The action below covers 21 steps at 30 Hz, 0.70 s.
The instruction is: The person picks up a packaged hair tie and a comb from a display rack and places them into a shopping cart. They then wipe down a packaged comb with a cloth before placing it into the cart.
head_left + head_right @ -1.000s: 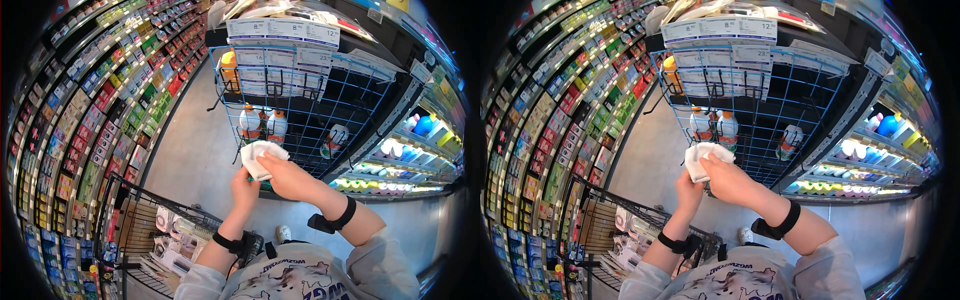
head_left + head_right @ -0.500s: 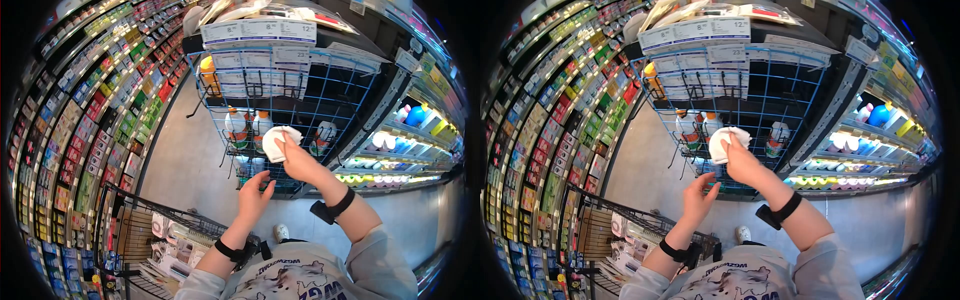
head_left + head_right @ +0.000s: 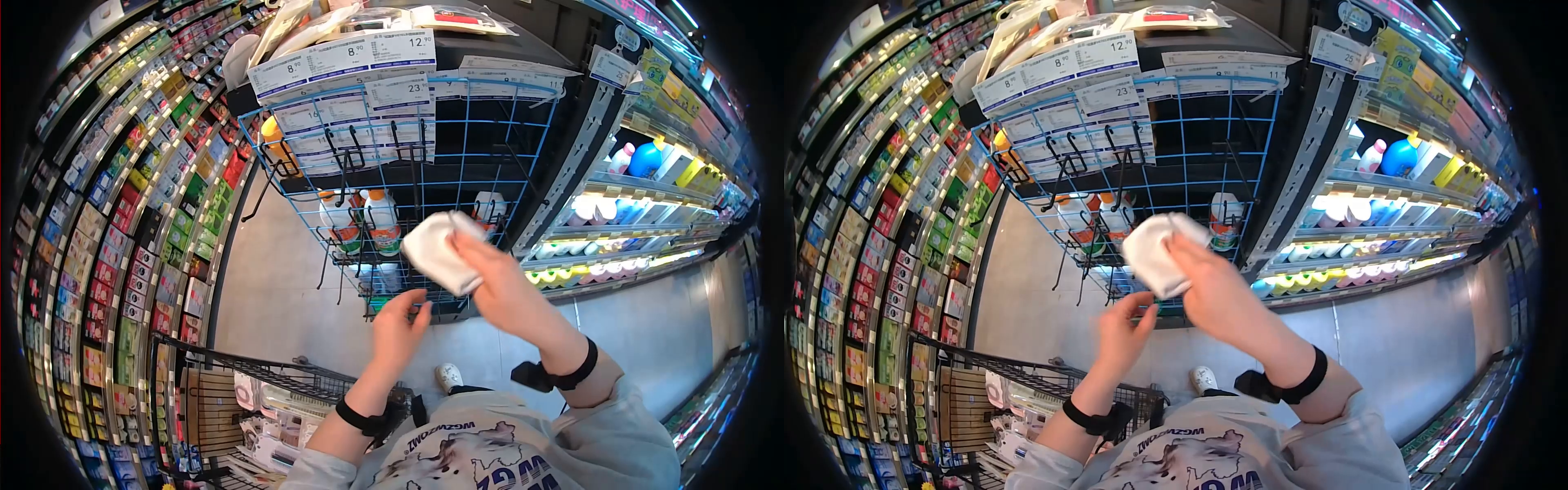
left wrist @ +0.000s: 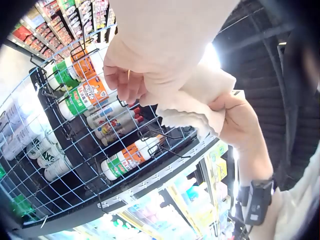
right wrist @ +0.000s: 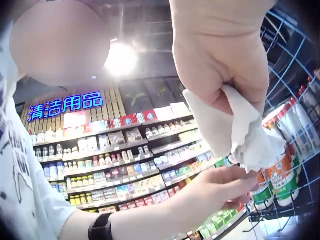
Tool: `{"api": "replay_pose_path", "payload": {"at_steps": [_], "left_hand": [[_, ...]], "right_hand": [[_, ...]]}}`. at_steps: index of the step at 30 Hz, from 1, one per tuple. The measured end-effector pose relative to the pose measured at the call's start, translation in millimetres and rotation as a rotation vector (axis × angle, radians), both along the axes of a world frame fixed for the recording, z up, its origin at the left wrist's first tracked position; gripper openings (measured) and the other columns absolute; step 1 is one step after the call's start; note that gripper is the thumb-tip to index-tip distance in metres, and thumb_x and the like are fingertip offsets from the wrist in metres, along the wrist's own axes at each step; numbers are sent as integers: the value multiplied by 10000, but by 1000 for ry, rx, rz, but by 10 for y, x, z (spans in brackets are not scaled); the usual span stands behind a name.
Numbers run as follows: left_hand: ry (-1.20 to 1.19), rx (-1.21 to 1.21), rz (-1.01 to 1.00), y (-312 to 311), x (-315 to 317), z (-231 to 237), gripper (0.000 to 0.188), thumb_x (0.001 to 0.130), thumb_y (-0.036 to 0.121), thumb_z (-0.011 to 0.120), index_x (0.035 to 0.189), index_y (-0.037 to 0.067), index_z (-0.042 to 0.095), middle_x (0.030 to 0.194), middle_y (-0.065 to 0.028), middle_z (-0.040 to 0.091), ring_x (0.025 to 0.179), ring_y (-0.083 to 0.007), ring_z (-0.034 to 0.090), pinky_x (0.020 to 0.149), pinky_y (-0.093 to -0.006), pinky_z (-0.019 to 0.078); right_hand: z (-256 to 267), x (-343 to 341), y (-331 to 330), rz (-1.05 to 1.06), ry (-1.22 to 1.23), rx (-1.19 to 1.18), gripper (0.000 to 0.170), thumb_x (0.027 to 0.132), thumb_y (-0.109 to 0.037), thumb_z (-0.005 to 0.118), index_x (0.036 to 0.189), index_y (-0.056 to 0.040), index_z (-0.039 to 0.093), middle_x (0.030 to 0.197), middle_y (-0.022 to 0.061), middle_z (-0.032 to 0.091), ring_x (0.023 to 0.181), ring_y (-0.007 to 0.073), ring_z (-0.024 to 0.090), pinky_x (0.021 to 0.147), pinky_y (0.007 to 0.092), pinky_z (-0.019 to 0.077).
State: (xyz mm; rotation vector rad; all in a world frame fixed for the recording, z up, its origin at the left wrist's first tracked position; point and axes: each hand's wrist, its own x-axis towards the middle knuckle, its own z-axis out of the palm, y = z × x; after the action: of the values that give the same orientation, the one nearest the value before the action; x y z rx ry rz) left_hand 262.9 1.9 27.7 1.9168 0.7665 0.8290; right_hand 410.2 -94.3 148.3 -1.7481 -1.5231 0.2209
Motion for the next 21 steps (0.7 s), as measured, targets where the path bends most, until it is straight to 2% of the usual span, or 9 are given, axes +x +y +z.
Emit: {"api": "replay_pose_path", "payload": {"at_steps": [4, 5, 7, 12, 15, 17, 18, 20, 21], "left_hand": [[5, 17, -88, -174, 221, 74, 259, 789, 161, 699, 1015, 41, 658, 910, -105, 680, 737, -223, 649, 647, -321, 532], [14, 72, -100, -193, 271, 104, 271, 799, 137, 711, 1038, 25, 652, 927, -98, 685, 722, -158, 633, 610, -270, 541], [24, 91, -115, -208, 364, 173, 274, 801, 148, 711, 1040, 28, 652, 930, -100, 685, 731, -165, 638, 606, -272, 540], [7, 243, -128, -171, 520, 173, 265, 769, 152, 710, 998, 32, 651, 871, -117, 672, 724, -232, 645, 614, -319, 517], [50, 204, -149, -197, 474, 215, 237, 758, 146, 701, 959, 29, 654, 825, -121, 654, 706, -254, 631, 622, -343, 501], [141, 196, -172, -203, 448, 176, 224, 775, 162, 700, 952, 31, 661, 843, -121, 662, 703, -246, 636, 614, -331, 509], [145, 193, -170, -214, 443, 143, 224, 775, 162, 700, 952, 31, 661, 843, -121, 662, 703, -246, 636, 614, -331, 509], [29, 156, -146, -242, 451, 91, 238, 793, 183, 702, 971, 31, 664, 878, -115, 674, 713, -231, 645, 631, -319, 523], [30, 154, -147, -252, 456, 95, 238, 793, 183, 702, 971, 31, 664, 878, -115, 674, 713, -231, 645, 631, -319, 523]], "right_hand": [[-157, 297, 120, -108, -173, -88, 528, 726, 96, 441, 1252, 91, 480, 1355, 319, 388, 1221, 418, 448, 1036, 410, 369], [-299, 366, 183, -105, -173, -201, 525, 732, 92, 447, 1256, 91, 477, 1356, 331, 376, 1221, 420, 447, 1035, 407, 370], [-504, 445, 292, -91, -229, -280, 517, 750, 70, 472, 1267, 87, 471, 1348, 370, 350, 1213, 425, 449, 1030, 400, 375], [-425, 363, 129, -98, -88, -339, 483, 778, 20, 474, 1256, 90, 482, 1359, 352, 352, 1164, 438, 484, 998, 413, 401], [-52, 269, -170, -4, -108, -355, 467, 782, 20, 449, 1241, 79, 508, 1324, 317, 430, 1159, 411, 514, 985, 397, 416], [266, 239, -330, 12, 429, -533, 475, 771, 43, 419, 1233, 67, 525, 1261, 293, 509, 1179, 369, 523, 996, 371, 403], [239, 286, -378, 15, 433, -537, 475, 771, 43, 419, 1233, 67, 525, 1261, 293, 509, 1179, 369, 523, 996, 371, 403], [189, 399, -494, -55, 361, -182, 496, 758, 71, 389, 1234, 61, 528, 1215, 282, 549, 1185, 336, 529, 1006, 354, 385], [144, 429, -479, -149, 172, -47, 507, 748, 91, 372, 1229, 59, 529, 1241, 273, 537, 1194, 361, 514, 1018, 359, 372]]}}
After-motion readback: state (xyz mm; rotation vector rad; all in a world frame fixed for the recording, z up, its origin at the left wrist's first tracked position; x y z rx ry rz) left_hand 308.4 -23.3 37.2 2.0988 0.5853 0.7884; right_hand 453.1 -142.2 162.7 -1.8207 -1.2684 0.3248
